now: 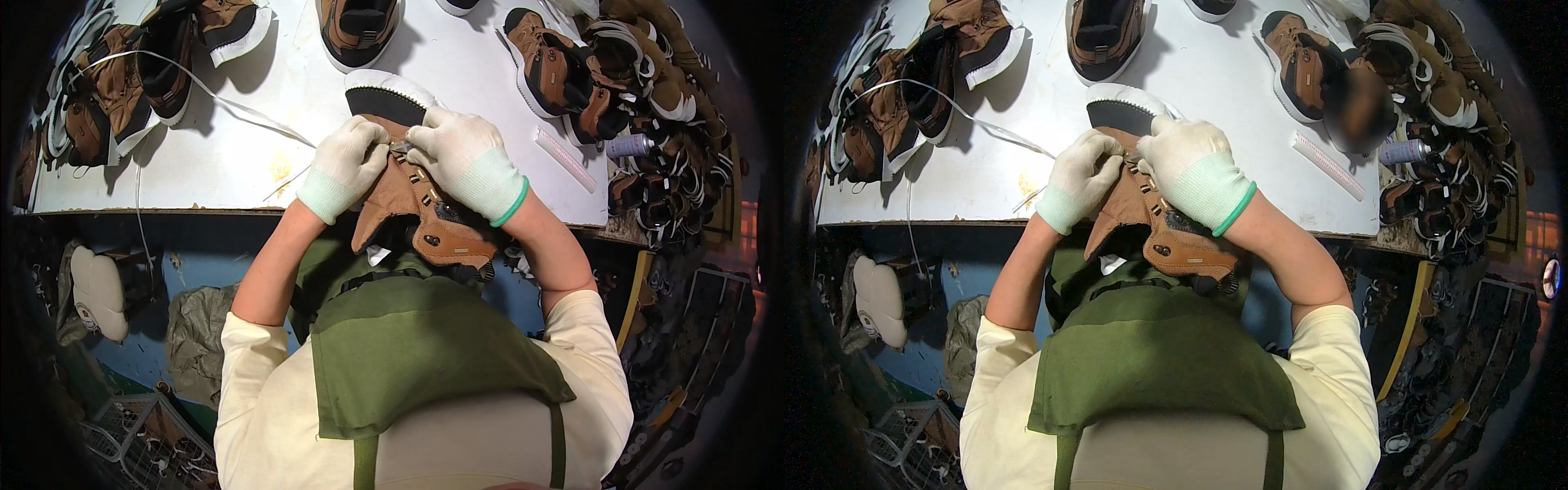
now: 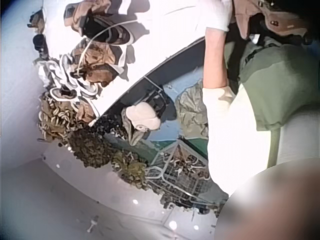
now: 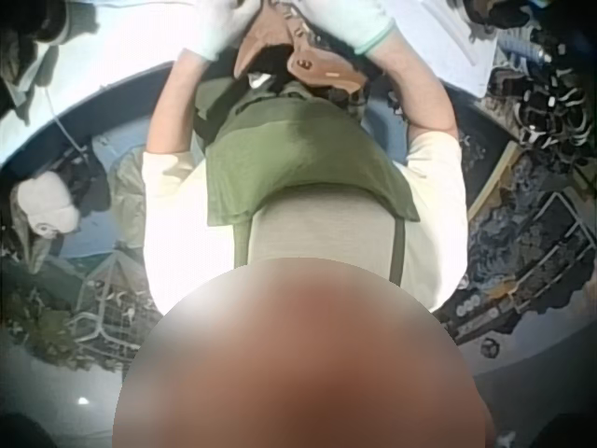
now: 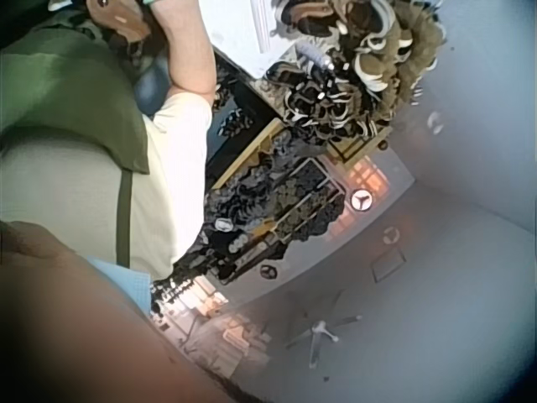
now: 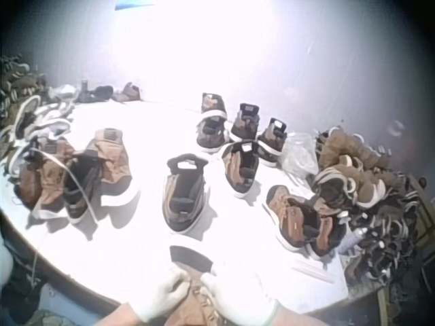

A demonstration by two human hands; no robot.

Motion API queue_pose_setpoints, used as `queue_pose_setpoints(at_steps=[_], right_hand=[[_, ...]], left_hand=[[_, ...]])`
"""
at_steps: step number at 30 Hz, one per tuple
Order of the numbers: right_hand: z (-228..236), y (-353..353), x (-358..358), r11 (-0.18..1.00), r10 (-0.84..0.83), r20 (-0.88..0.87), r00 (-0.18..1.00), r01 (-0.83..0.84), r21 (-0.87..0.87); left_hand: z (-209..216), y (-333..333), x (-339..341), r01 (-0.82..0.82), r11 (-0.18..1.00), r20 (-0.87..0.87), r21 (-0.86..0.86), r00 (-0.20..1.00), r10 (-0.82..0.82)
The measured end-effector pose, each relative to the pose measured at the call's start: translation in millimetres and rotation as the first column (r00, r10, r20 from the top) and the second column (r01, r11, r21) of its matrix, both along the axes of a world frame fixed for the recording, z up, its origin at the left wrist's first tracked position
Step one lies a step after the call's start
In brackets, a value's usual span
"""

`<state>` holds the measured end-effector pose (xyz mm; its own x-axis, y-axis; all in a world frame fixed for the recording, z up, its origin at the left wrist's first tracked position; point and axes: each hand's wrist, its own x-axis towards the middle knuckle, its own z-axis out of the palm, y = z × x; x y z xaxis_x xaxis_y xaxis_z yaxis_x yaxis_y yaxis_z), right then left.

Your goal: The person assembles brown high-top shoes by inserting blue insoles, attaching white midsole strips, and using a utility knife to trim excess material. The person handles multiple shoes on a white workbench, rotating each shoe to fit parts and cut edges.

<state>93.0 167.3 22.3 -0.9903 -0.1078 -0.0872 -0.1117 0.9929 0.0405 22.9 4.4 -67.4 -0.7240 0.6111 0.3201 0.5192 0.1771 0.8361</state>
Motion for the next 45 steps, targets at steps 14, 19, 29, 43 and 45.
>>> queue_pose_setpoints(at_steps=[14, 19, 29, 43, 45], right_hand=[[0, -1, -1, 0.999, 0.041, -0.011, 0.999, -0.041, -0.018], [2, -1, -1, 0.999, 0.034, 0.021, 0.999, -0.034, -0.015], [4, 2, 0, 0.996, 0.036, 0.02, 0.999, -0.035, -0.078], [4, 35, 18, 0.167, -0.614, 0.19, 0.766, 0.361, -0.917], [1, 37, 22, 0.132, -0.583, 0.29, 0.759, 0.441, -0.888]], left_hand=[[-2, 1, -1, 0.013, 1.0, -0.031, 0.02, 0.999, -0.012], [-3, 1, -2, 0.008, 1.0, -0.047, -0.008, 0.999, -0.008], [-7, 1, -4, -0.045, 0.996, 0.022, 0.081, 0.999, 0.043], [-1, -142, 48, -0.102, 0.977, 0.598, 0.19, 0.801, -0.033], [-23, -166, 66, 0.034, 0.994, 0.555, 0.1, 0.827, -0.085]])
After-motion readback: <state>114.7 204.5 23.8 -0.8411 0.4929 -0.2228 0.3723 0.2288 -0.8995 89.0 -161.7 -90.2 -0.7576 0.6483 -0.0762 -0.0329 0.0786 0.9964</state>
